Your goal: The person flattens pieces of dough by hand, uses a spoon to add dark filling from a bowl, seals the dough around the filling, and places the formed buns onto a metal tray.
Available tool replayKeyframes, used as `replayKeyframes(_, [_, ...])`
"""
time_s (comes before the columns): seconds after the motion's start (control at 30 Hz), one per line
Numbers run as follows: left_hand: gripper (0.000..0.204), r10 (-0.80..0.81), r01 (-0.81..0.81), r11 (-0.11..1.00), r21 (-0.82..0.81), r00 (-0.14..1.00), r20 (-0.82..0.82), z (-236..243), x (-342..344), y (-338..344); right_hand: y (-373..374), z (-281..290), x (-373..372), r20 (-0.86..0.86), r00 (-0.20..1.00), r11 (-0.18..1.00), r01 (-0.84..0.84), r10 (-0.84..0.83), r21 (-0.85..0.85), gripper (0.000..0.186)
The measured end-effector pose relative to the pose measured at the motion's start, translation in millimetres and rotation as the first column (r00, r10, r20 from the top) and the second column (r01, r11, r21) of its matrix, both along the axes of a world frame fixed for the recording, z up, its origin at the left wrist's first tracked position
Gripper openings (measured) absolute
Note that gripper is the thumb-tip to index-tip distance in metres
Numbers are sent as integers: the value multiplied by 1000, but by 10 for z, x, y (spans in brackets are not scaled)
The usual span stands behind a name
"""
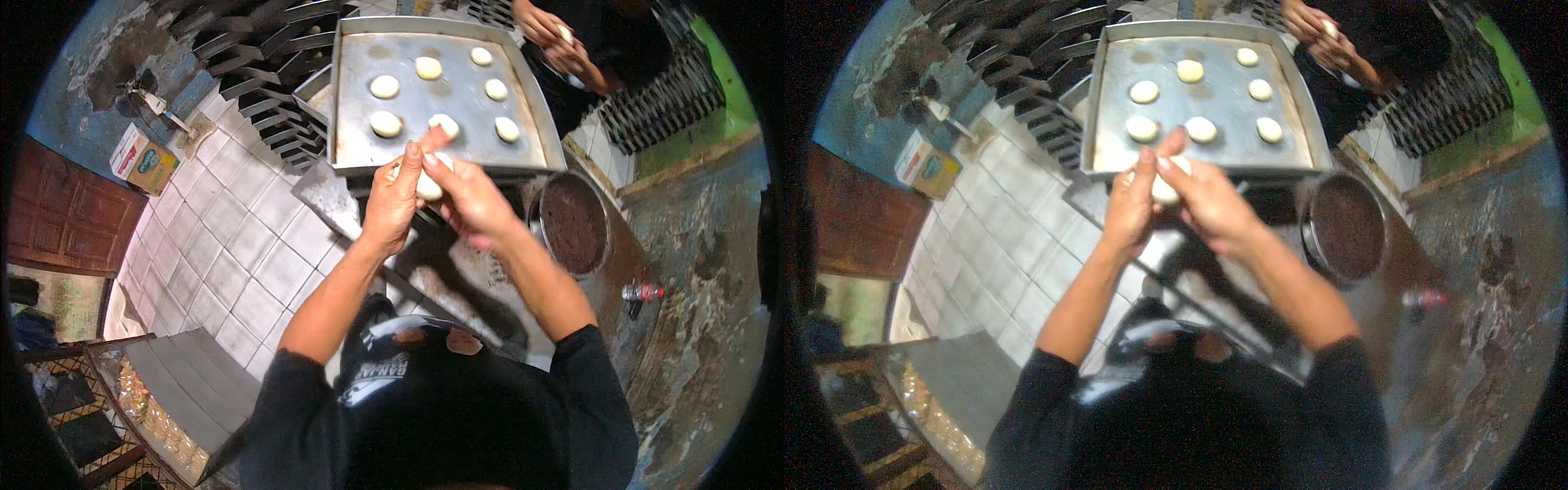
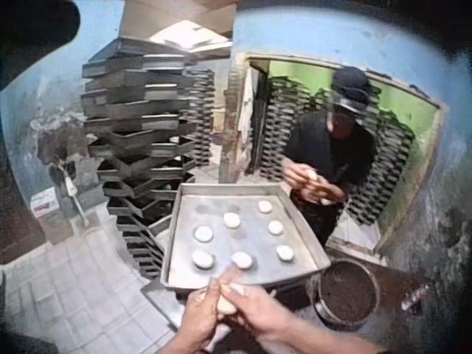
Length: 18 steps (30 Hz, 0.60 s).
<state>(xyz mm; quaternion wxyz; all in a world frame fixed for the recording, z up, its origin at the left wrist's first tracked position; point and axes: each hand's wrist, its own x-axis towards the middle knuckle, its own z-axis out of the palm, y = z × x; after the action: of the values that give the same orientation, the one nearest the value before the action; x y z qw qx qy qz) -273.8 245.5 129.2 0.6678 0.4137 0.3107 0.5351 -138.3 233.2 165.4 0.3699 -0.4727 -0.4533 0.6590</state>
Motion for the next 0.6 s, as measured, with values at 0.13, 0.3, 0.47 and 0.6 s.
replayKeyframes(0.13, [69,337,-314,905,287,941,-33,-37,-543,633,1851,-88,-153,215,975,940,-15,-62,341,34])
replayKeyframes(0.3, [45,470,-423,863,275,873,-130,-262,-1583,870,3665,-631,-286,705,510,667,-298,-493,682,63])
replayKeyframes(0.47, [35,519,-499,852,157,763,-385,-560,-2294,789,4392,-1152,-452,886,380,558,-689,-265,463,64])
replayKeyframes(0.6, [34,480,-449,875,180,763,-433,-580,-2415,1035,4394,-1241,-542,860,417,545,-666,-293,509,73])
